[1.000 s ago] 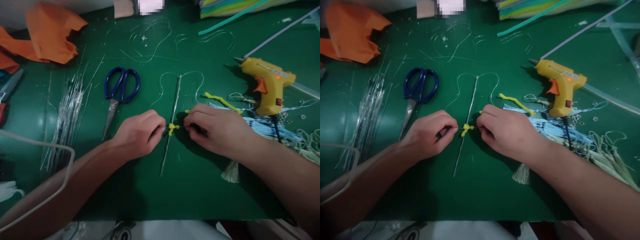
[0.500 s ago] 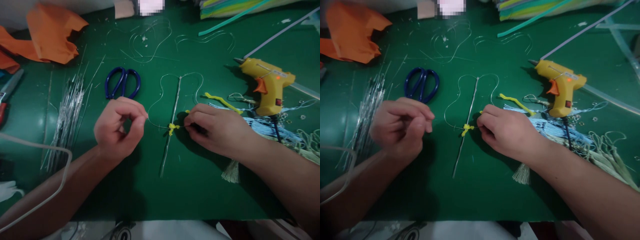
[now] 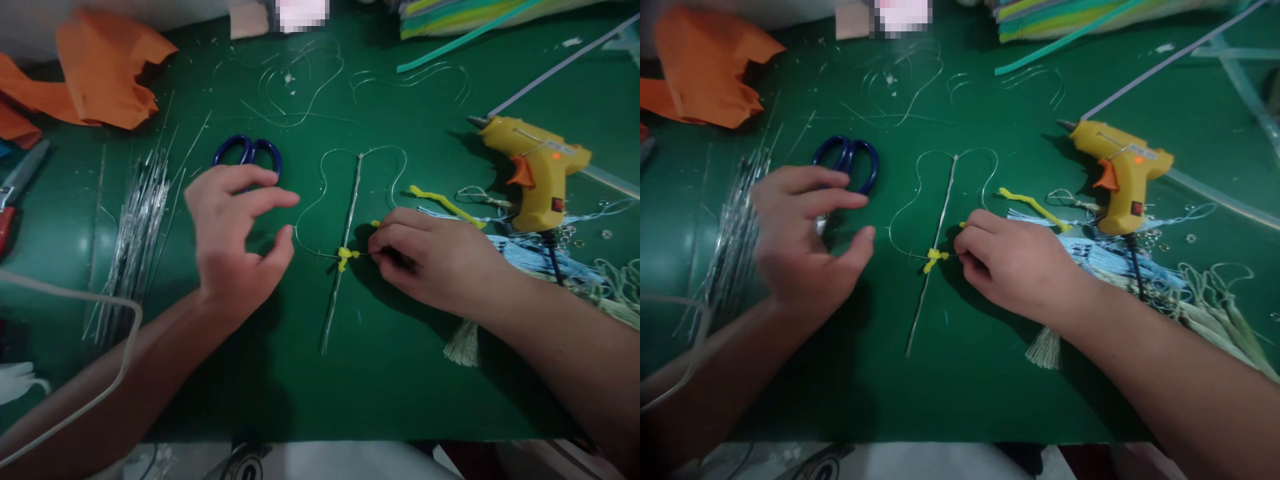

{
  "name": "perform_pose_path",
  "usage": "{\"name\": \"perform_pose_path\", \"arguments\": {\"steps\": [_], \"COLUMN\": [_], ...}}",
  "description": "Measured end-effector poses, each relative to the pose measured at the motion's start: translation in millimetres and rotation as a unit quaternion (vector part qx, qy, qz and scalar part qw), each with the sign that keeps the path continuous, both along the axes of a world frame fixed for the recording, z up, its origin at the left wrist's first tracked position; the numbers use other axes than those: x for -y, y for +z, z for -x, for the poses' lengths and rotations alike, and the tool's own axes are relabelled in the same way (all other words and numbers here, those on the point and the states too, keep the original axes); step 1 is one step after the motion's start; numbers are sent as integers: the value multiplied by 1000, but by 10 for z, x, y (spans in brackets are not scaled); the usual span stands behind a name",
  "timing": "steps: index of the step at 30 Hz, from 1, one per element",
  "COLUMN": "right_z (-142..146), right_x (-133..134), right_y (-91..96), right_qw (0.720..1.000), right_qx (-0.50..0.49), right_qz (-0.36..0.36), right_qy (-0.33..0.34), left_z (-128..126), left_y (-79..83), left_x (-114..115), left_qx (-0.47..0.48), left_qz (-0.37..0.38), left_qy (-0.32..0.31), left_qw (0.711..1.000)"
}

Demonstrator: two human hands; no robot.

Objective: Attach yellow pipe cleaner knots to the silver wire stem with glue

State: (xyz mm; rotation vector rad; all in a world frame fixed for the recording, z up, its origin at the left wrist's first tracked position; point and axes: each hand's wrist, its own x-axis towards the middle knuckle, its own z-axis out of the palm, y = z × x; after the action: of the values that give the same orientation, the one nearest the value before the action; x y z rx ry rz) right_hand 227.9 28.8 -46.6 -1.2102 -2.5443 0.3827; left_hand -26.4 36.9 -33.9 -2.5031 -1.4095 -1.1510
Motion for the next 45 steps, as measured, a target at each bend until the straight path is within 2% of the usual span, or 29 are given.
{"name": "perform_pose_path", "arguments": {"steps": [4, 9, 13, 20, 23, 28, 30, 32, 35, 38, 41, 45], "right_z": [7, 6, 10, 13, 7, -5, -8, -10, -10, -7, -3, 1], "right_x": [1, -2, -6, -4, -2, -2, -3, -2, -3, -7, -11, -12], "right_y": [4, 2, 11, 19, 11, -8, -14, -18, -18, -14, -13, -12], "right_qw": [1000, 1000, 1000, 1000, 1000, 1000, 1000, 1000, 1000, 1000, 1000, 1000], "right_qx": [7, 9, 10, 12, 11, 4, 1, -6, -13, -7, -4, -7], "right_qz": [5, -5, -5, 1, 0, -3, -1, -5, -8, -10, -18, -23], "right_qy": [-3, -1, -1, -3, -5, -2, -1, 1, 5, 4, 7, 11], "left_z": [-27, -31, -26, -22, -16, -3, -15, -41, -89, -123, -138, -149], "left_y": [-45, -75, -103, -126, -108, -46, -21, -5, -4, -28, -69, -108], "left_x": [-48, -66, -97, -82, -69, -24, 10, 50, 96, 99, 74, 44], "left_qx": [-60, -89, -110, -67, -43, -11, -16, -20, -42, -102, -139, -143], "left_qz": [102, 131, 139, 170, 180, 122, 106, 101, 113, 123, 136, 139], "left_qy": [-84, -158, -180, -193, -170, -8, 18, 1, -84, -153, -170, -172], "left_qw": [989, 975, 968, 964, 968, 992, 994, 995, 989, 975, 966, 965]}}
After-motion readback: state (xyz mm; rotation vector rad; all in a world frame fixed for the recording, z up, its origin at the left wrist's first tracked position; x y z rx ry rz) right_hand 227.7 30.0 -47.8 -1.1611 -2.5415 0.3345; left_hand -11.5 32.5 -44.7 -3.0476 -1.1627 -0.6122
